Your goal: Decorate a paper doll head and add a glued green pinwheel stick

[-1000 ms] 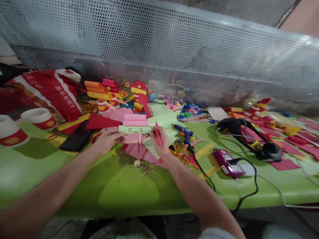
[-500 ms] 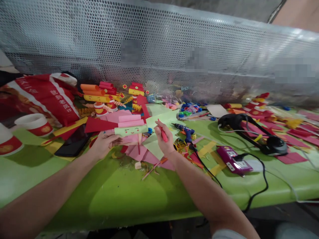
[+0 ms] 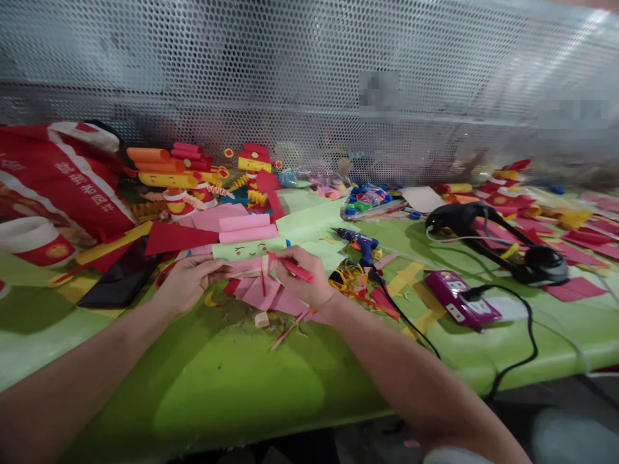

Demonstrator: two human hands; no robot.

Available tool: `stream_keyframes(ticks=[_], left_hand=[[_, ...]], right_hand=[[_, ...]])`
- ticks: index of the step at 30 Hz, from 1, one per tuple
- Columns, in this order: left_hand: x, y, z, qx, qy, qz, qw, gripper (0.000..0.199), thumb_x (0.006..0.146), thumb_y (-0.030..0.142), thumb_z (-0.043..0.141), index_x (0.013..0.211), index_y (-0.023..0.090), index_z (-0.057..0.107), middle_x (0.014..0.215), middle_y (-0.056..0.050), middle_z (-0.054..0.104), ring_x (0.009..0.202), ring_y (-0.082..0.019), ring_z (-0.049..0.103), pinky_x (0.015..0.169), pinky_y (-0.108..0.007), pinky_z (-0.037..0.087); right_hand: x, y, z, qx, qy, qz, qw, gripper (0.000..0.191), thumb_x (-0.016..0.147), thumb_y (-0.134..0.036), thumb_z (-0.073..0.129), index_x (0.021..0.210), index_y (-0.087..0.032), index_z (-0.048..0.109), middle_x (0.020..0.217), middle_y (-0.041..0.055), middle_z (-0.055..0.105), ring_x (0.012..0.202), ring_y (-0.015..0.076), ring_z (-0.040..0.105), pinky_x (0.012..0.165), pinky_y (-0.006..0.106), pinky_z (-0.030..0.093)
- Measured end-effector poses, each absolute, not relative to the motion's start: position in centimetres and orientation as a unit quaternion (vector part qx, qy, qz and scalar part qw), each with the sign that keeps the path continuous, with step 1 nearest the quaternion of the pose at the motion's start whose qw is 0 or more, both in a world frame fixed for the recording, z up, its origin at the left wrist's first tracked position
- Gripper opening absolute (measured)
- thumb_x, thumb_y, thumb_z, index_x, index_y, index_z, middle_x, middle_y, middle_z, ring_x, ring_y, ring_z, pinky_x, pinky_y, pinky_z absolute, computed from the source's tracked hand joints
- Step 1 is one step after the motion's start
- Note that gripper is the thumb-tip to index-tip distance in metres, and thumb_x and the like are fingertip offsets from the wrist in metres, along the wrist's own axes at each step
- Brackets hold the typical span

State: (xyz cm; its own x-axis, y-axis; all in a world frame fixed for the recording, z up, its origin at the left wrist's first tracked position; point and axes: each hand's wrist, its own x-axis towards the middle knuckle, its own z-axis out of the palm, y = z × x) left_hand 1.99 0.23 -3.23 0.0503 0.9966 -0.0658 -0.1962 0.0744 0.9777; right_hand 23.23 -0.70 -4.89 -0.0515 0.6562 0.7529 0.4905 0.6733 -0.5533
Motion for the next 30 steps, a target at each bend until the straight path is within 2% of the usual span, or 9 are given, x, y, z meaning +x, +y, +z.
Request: stream_keyframes(ticks=[12, 30], left_hand=[[2.08, 0.18, -3.26, 0.441, 0.458, 0.509, 0.580, 0.013, 0.049, 0.023, 0.075, 0.058, 0.015, 0.069, 0.062, -0.004, 0.069, 0.060, -0.015, 0.064, 0.063, -0.025, 0.054], [2.02, 0.10, -3.27, 0.448, 0.462, 0.504, 0.576, 0.011, 0.054, 0.022, 0.073, 0.059, 0.014, 0.068, 0.063, -0.004, 0.068, 0.063, -0.017, 0.064, 0.068, -0.029, 0.053]], right_hand=[[22.88, -0.81, -4.91, -0.400, -0.722, 0.080, 0.558, 0.005, 0.074, -0.019, 0.056, 0.078, -0.020, 0.058, 0.064, -0.0006, 0.067, 0.053, 0.0101, 0.061, 0.049, 0.021, 0.048], [22.89, -0.76, -5.00, -0.411, -0.721, 0.085, 0.551, 0.004, 0.076, -0.020, 0.055, 0.078, -0.020, 0.058, 0.063, -0.0007, 0.066, 0.053, 0.0101, 0.060, 0.049, 0.022, 0.049]])
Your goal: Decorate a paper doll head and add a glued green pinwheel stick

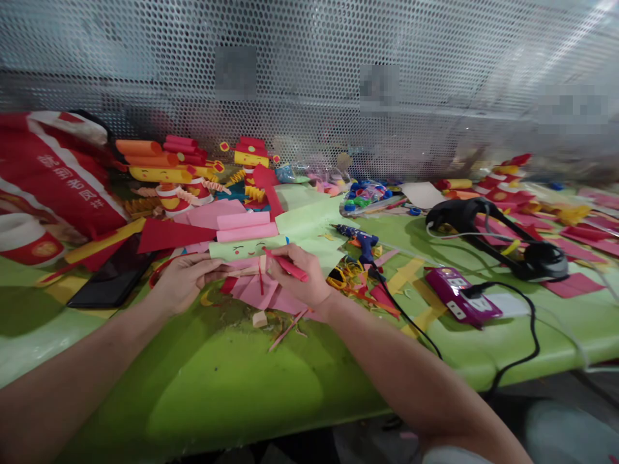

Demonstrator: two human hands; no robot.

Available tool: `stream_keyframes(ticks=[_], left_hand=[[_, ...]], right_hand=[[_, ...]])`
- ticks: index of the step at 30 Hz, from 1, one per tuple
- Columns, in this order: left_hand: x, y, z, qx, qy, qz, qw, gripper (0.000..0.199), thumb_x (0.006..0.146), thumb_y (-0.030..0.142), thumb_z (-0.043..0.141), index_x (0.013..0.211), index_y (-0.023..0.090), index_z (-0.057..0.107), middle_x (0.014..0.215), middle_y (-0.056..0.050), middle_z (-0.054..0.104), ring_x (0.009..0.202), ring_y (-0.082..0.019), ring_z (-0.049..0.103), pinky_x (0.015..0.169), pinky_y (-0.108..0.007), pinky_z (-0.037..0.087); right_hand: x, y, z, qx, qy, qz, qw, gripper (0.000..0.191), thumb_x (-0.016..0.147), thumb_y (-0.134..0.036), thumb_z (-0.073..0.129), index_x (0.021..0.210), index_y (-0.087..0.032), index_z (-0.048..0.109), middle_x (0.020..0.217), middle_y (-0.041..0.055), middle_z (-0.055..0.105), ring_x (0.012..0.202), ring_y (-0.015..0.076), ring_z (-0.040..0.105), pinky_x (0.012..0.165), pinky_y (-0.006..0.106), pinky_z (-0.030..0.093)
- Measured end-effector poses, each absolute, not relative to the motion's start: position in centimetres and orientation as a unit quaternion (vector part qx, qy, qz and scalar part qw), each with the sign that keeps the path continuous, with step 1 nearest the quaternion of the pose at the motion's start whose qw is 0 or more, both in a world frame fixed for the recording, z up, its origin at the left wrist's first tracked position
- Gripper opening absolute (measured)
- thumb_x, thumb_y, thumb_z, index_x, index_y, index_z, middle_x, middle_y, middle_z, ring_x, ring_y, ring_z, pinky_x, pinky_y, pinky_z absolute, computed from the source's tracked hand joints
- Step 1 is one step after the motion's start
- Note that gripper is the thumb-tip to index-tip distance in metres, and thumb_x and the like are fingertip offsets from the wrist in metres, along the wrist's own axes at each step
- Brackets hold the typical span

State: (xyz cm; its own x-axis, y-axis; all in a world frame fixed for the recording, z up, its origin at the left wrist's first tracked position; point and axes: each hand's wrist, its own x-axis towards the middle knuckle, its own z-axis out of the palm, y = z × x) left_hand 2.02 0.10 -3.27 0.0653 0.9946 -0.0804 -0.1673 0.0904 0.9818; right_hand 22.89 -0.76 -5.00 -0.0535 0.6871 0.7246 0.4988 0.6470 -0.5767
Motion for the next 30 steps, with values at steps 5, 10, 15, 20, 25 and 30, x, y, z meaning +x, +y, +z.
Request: stream_keyframes(ticks=[5, 10, 15, 20, 25, 30], left_hand=[[2.0, 0.1, -3.3, 0.447, 0.457, 0.505, 0.580, 0.013, 0.052, 0.023, 0.075, 0.058, 0.015, 0.068, 0.062, -0.004, 0.068, 0.062, -0.015, 0.064, 0.067, -0.027, 0.053], [2.1, 0.1, -3.1, 0.447, 0.460, 0.506, 0.577, 0.014, 0.051, 0.023, 0.075, 0.059, 0.014, 0.069, 0.063, -0.004, 0.068, 0.061, -0.015, 0.062, 0.066, -0.027, 0.053], [2.0, 0.0, -3.2, 0.448, 0.460, 0.505, 0.577, 0.012, 0.053, 0.022, 0.074, 0.060, 0.014, 0.069, 0.064, -0.004, 0.068, 0.062, -0.014, 0.063, 0.069, -0.027, 0.052], [2.0, 0.1, -3.3, 0.454, 0.459, 0.504, 0.574, 0.011, 0.053, 0.023, 0.075, 0.059, 0.015, 0.069, 0.063, -0.004, 0.068, 0.061, -0.015, 0.062, 0.067, -0.028, 0.053], [2.1, 0.0, -3.4, 0.451, 0.465, 0.499, 0.575, 0.013, 0.053, 0.024, 0.074, 0.060, 0.015, 0.069, 0.064, -0.004, 0.068, 0.062, -0.016, 0.063, 0.069, -0.029, 0.052], [2.6, -0.3, -3.5, 0.446, 0.470, 0.489, 0.584, 0.015, 0.053, 0.025, 0.074, 0.061, 0.013, 0.069, 0.063, -0.005, 0.068, 0.063, -0.016, 0.064, 0.071, -0.028, 0.051]], right_hand=[[22.9, -0.8, -4.8, -0.409, -0.718, 0.084, 0.557, 0.004, 0.076, -0.020, 0.055, 0.078, -0.020, 0.058, 0.064, -0.0002, 0.066, 0.054, 0.0103, 0.061, 0.050, 0.022, 0.049], [22.9, -0.8, -4.8, -0.406, -0.723, 0.072, 0.554, 0.003, 0.075, -0.019, 0.055, 0.077, -0.019, 0.057, 0.062, 0.0001, 0.066, 0.053, 0.0110, 0.061, 0.049, 0.022, 0.048], [23.0, -0.8, -4.8, -0.414, -0.723, 0.078, 0.548, 0.003, 0.075, -0.019, 0.056, 0.077, -0.020, 0.057, 0.063, -0.0006, 0.066, 0.053, 0.0106, 0.061, 0.050, 0.022, 0.049], [23.1, -0.7, -4.8, -0.415, -0.723, 0.068, 0.548, 0.002, 0.075, -0.020, 0.056, 0.076, -0.020, 0.057, 0.062, -0.0004, 0.066, 0.052, 0.0109, 0.061, 0.048, 0.022, 0.048], [23.0, -1.0, -4.8, -0.407, -0.723, 0.049, 0.557, 0.001, 0.075, -0.022, 0.057, 0.077, -0.021, 0.056, 0.060, -0.0019, 0.065, 0.049, 0.0101, 0.059, 0.047, 0.022, 0.048], [22.3, -1.8, -4.6, -0.362, -0.754, 0.052, 0.545, 0.006, 0.076, -0.021, 0.058, 0.082, -0.021, 0.056, 0.068, -0.0001, 0.067, 0.056, 0.0101, 0.062, 0.051, 0.021, 0.050]])
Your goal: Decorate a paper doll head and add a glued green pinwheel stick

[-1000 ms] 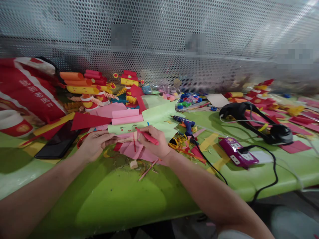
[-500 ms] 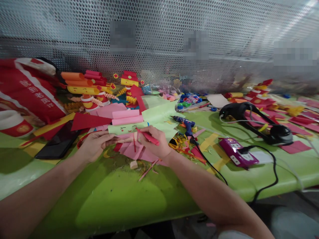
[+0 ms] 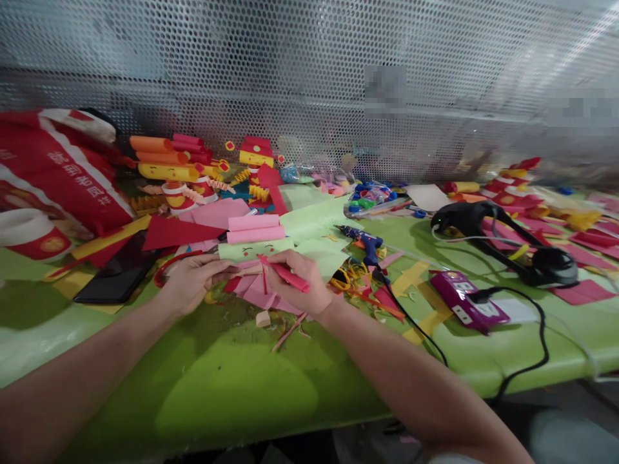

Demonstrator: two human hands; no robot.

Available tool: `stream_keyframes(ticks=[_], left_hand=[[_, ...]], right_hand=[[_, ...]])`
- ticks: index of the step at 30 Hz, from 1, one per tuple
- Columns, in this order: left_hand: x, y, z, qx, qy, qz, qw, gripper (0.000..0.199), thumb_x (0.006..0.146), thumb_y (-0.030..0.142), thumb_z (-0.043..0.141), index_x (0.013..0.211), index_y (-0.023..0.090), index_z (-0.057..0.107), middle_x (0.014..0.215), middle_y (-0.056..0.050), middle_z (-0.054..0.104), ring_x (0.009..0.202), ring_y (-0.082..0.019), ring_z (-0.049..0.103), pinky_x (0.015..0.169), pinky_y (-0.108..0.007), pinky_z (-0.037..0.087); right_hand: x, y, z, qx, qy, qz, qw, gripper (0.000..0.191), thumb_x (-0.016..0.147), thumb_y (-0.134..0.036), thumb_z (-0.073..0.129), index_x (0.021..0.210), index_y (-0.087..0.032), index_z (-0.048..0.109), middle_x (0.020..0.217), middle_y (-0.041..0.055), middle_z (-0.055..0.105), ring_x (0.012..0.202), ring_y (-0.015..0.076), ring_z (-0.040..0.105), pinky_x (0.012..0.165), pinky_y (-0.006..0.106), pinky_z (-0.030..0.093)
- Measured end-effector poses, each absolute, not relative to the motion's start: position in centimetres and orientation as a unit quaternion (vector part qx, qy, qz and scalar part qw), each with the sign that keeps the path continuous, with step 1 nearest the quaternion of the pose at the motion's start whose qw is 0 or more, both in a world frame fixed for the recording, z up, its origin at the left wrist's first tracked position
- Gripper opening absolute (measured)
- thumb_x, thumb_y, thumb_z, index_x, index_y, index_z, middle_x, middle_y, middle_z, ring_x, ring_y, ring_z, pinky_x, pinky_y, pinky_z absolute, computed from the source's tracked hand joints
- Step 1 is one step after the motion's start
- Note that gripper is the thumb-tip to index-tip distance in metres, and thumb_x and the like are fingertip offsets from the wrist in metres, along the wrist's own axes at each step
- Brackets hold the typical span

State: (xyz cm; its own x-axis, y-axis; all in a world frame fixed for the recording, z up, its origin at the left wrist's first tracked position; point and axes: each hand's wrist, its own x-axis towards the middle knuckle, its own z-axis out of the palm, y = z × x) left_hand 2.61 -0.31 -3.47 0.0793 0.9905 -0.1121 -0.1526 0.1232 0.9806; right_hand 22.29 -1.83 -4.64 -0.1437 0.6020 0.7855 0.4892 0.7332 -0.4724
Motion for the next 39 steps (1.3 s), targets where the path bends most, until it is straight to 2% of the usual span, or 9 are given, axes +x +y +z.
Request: stream_keyframes(ticks=[9, 23, 28, 34, 39], left_hand=[[3.35, -0.86, -3.49, 0.449, 0.477, 0.472, 0.590, 0.014, 0.055, 0.023, 0.073, 0.065, 0.013, 0.071, 0.066, -0.006, 0.069, 0.062, -0.014, 0.062, 0.066, -0.025, 0.050], [3.57, -1.09, -3.16, 0.437, 0.470, 0.476, 0.602, 0.009, 0.057, 0.018, 0.071, 0.064, 0.013, 0.071, 0.060, -0.004, 0.068, 0.062, -0.015, 0.063, 0.069, -0.027, 0.052], [3.60, -1.10, -3.08, 0.438, 0.475, 0.471, 0.601, 0.008, 0.056, 0.017, 0.070, 0.062, 0.012, 0.071, 0.059, -0.004, 0.067, 0.059, -0.014, 0.063, 0.066, -0.025, 0.051], [3.50, -1.04, -3.07, 0.445, 0.488, 0.464, 0.591, 0.012, 0.057, 0.020, 0.071, 0.065, 0.012, 0.069, 0.064, -0.004, 0.068, 0.062, -0.014, 0.063, 0.065, -0.025, 0.051], [3.31, -0.89, -3.02, 0.441, 0.520, 0.449, 0.577, 0.008, 0.066, 0.020, 0.065, 0.066, 0.012, 0.064, 0.059, -0.003, 0.065, 0.055, -0.012, 0.062, 0.056, -0.022, 0.050]], right_hand=[[21.77, -1.91, -5.10, -0.347, -0.776, 0.095, 0.518, 0.012, 0.076, -0.021, 0.056, 0.088, -0.022, 0.058, 0.078, 0.0007, 0.068, 0.066, 0.0112, 0.065, 0.061, 0.023, 0.053], [21.84, -1.71, -5.47, -0.358, -0.775, 0.076, 0.515, 0.012, 0.077, -0.021, 0.057, 0.089, -0.022, 0.058, 0.079, 0.0005, 0.069, 0.065, 0.0111, 0.064, 0.060, 0.023, 0.053], [21.86, -1.68, -5.47, -0.360, -0.779, 0.080, 0.508, 0.011, 0.077, -0.022, 0.057, 0.088, -0.022, 0.058, 0.079, 0.0007, 0.069, 0.065, 0.0115, 0.064, 0.059, 0.023, 0.053], [21.93, -1.71, -5.49, -0.356, -0.768, 0.094, 0.524, 0.012, 0.077, -0.021, 0.058, 0.089, -0.021, 0.057, 0.077, 0.0007, 0.068, 0.063, 0.0103, 0.063, 0.058, 0.021, 0.051], [22.05, -1.73, -5.24, -0.369, -0.720, 0.171, 0.562, 0.013, 0.076, -0.024, 0.060, 0.087, -0.021, 0.054, 0.072, -0.0007, 0.064, 0.061, 0.0102, 0.059, 0.055, 0.022, 0.049]])
